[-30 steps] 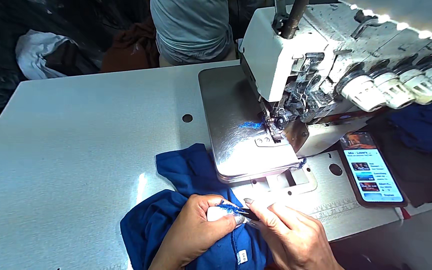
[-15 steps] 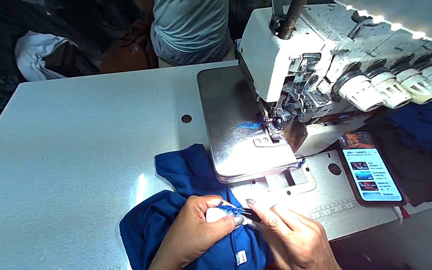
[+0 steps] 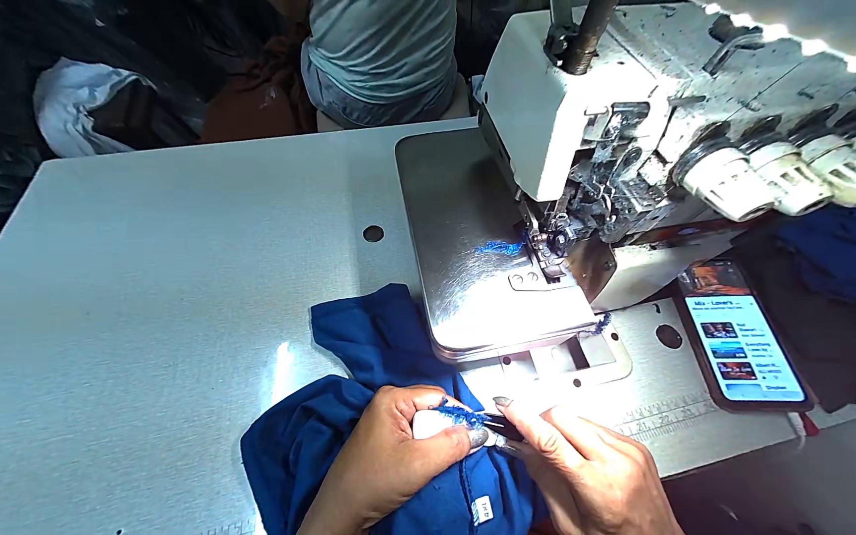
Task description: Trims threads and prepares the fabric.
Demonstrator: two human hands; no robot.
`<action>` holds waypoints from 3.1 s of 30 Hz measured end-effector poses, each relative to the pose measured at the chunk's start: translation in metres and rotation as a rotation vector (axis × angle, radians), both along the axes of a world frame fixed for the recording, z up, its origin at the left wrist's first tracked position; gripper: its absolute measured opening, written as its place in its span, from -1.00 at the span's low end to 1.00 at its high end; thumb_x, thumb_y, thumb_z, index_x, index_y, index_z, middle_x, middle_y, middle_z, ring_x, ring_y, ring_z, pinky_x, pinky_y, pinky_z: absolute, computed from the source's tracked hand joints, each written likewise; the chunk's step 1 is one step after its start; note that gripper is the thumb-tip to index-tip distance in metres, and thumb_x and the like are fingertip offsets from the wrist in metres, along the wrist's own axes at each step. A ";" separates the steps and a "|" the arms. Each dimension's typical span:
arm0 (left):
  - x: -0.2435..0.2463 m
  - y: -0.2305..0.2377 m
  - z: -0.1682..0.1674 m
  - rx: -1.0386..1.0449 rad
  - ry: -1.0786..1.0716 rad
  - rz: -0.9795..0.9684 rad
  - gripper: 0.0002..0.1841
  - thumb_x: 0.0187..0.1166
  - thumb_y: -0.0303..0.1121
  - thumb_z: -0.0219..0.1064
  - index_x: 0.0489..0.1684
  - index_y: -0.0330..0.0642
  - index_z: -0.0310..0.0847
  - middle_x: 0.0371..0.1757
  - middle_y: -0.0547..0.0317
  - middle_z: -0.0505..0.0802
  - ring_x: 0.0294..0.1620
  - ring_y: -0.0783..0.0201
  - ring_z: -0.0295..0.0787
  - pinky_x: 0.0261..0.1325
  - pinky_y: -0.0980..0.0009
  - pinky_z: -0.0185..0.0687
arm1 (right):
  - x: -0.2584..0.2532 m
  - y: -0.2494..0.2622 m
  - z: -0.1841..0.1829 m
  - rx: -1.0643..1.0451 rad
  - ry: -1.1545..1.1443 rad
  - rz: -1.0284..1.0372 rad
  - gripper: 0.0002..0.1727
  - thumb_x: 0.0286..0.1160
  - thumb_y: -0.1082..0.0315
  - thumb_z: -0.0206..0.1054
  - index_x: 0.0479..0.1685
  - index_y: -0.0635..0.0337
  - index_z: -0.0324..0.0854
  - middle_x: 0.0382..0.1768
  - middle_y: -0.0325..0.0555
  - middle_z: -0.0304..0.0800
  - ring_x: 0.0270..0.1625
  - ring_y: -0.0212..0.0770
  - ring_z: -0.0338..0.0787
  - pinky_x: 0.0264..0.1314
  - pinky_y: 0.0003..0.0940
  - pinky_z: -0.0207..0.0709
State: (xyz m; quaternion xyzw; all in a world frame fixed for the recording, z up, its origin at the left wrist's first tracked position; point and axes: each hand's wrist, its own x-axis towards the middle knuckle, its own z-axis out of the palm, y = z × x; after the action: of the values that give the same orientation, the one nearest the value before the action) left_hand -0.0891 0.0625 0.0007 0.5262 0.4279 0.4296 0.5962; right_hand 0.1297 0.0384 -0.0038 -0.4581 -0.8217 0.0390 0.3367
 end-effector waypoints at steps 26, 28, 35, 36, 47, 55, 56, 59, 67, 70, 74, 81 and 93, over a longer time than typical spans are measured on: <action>-0.005 0.002 0.003 -0.012 -0.032 -0.059 -0.94 0.36 -0.45 0.51 -0.32 -0.11 0.89 -0.35 0.41 0.92 -0.30 0.63 0.82 -0.16 0.66 0.74 | 0.013 0.009 -0.004 -0.447 0.351 0.153 -0.55 0.50 -0.01 0.39 0.16 0.12 0.78 -0.50 -0.32 0.71 -0.53 -0.56 0.50 -0.46 -0.59 0.42; -0.006 0.004 0.002 0.038 -0.039 -0.103 -0.91 0.42 -0.42 0.49 -0.22 -0.13 0.87 -0.26 0.40 0.91 -0.22 0.61 0.81 -0.08 0.64 0.74 | 0.012 0.010 -0.004 -0.499 0.433 0.179 -0.81 0.36 0.22 0.41 -0.25 0.13 0.79 -0.58 -0.35 0.65 -0.55 -0.65 0.47 -0.51 -0.71 0.32; 0.009 -0.001 0.013 0.061 0.112 -0.034 -0.63 0.22 -0.27 0.70 -0.05 -0.20 0.83 -0.20 0.31 0.94 -0.15 0.52 0.88 0.01 0.57 0.81 | 0.004 0.010 0.011 -0.737 0.703 0.203 -0.86 0.40 0.36 0.37 -0.47 0.18 0.71 -0.55 -0.45 0.65 -0.44 -0.79 0.52 -0.38 -0.84 0.35; 0.011 -0.002 0.015 0.030 0.115 -0.004 -0.71 0.22 -0.29 0.69 -0.15 -0.17 0.85 -0.27 0.34 0.94 -0.20 0.54 0.88 -0.03 0.58 0.81 | 0.005 0.011 0.009 -0.752 0.701 0.184 -0.85 0.40 0.35 0.37 -0.47 0.17 0.72 -0.55 -0.45 0.66 -0.44 -0.79 0.54 -0.38 -0.83 0.37; 0.021 -0.006 0.020 -0.039 0.098 0.177 -0.81 0.22 -0.42 0.61 -0.23 -0.21 0.85 -0.35 0.28 0.93 -0.27 0.51 0.88 -0.10 0.59 0.80 | 0.000 0.013 0.007 -0.813 0.663 0.064 -0.84 0.37 0.32 0.34 -0.53 0.10 0.66 -0.58 -0.46 0.63 -0.46 -0.74 0.56 -0.39 -0.76 0.37; 0.019 -0.004 0.014 -0.123 0.108 0.265 -0.91 0.20 -0.46 0.59 -0.42 -0.17 0.82 -0.45 0.28 0.90 -0.36 0.51 0.86 -0.20 0.57 0.81 | 0.004 0.004 -0.004 -0.161 0.240 -0.058 -0.66 0.66 0.12 0.23 0.15 0.03 0.83 -0.30 -0.23 0.86 -0.35 -0.41 0.77 -0.35 -0.48 0.62; 0.020 -0.004 0.014 -0.129 0.103 0.269 -0.92 0.20 -0.47 0.58 -0.43 -0.17 0.82 -0.46 0.28 0.90 -0.38 0.52 0.85 -0.21 0.57 0.80 | 0.004 0.003 -0.005 -0.137 0.210 -0.063 -0.67 0.66 0.13 0.24 0.13 0.01 0.85 -0.32 -0.23 0.84 -0.36 -0.40 0.76 -0.38 -0.47 0.59; 0.020 -0.004 0.015 -0.137 0.062 0.275 -0.91 0.19 -0.52 0.57 -0.43 -0.20 0.81 -0.46 0.25 0.90 -0.38 0.50 0.85 -0.21 0.57 0.80 | 0.002 0.002 -0.006 -0.109 0.188 -0.073 -0.68 0.64 0.15 0.25 0.10 0.01 0.86 -0.38 -0.23 0.80 -0.41 -0.39 0.72 -0.44 -0.49 0.53; 0.019 -0.006 0.013 -0.130 0.042 0.281 -0.88 0.14 -0.52 0.59 -0.42 -0.20 0.83 -0.45 0.24 0.90 -0.37 0.48 0.87 -0.20 0.55 0.81 | 0.000 0.000 -0.005 -0.105 0.186 -0.076 -0.68 0.66 0.14 0.24 0.10 0.03 0.85 -0.40 -0.23 0.77 -0.44 -0.40 0.69 -0.46 -0.52 0.50; 0.019 -0.006 0.012 -0.100 0.047 0.278 -0.90 0.17 -0.51 0.58 -0.42 -0.19 0.83 -0.45 0.25 0.91 -0.37 0.50 0.87 -0.20 0.56 0.81 | -0.001 0.001 -0.007 -0.098 0.188 -0.069 -0.68 0.66 0.15 0.24 0.10 0.03 0.85 -0.42 -0.23 0.75 -0.45 -0.39 0.67 -0.47 -0.50 0.49; 0.017 -0.006 0.011 -0.081 0.049 0.247 -0.92 0.17 -0.49 0.59 -0.45 -0.15 0.84 -0.46 0.28 0.90 -0.37 0.51 0.86 -0.20 0.57 0.81 | -0.004 0.003 -0.014 -0.043 0.209 -0.031 -0.71 0.70 0.20 0.22 0.13 0.06 0.80 -0.34 -0.20 0.78 -0.36 -0.37 0.72 -0.38 -0.51 0.55; 0.015 -0.006 0.009 -0.056 0.058 0.228 -0.92 0.17 -0.48 0.60 -0.47 -0.14 0.84 -0.47 0.29 0.90 -0.38 0.52 0.86 -0.21 0.58 0.80 | -0.009 0.005 -0.014 0.075 0.110 -0.037 -0.73 0.66 0.27 0.23 0.07 0.03 0.86 -0.49 -0.19 0.67 -0.52 -0.31 0.59 -0.53 -0.48 0.37; 0.015 -0.007 0.011 -0.120 0.016 0.296 -0.87 0.11 -0.55 0.60 -0.45 -0.18 0.83 -0.46 0.25 0.90 -0.39 0.50 0.87 -0.22 0.57 0.82 | 0.003 0.002 -0.017 -0.036 0.233 0.009 -0.72 0.70 0.18 0.25 0.08 0.08 0.81 -0.39 -0.19 0.76 -0.39 -0.38 0.70 -0.40 -0.54 0.51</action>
State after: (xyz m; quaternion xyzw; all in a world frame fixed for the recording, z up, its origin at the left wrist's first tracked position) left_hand -0.0736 0.0555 0.0121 0.4240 0.5304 0.4823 0.5534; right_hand 0.1322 0.0407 -0.0205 -0.4527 -0.7784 0.1082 0.4213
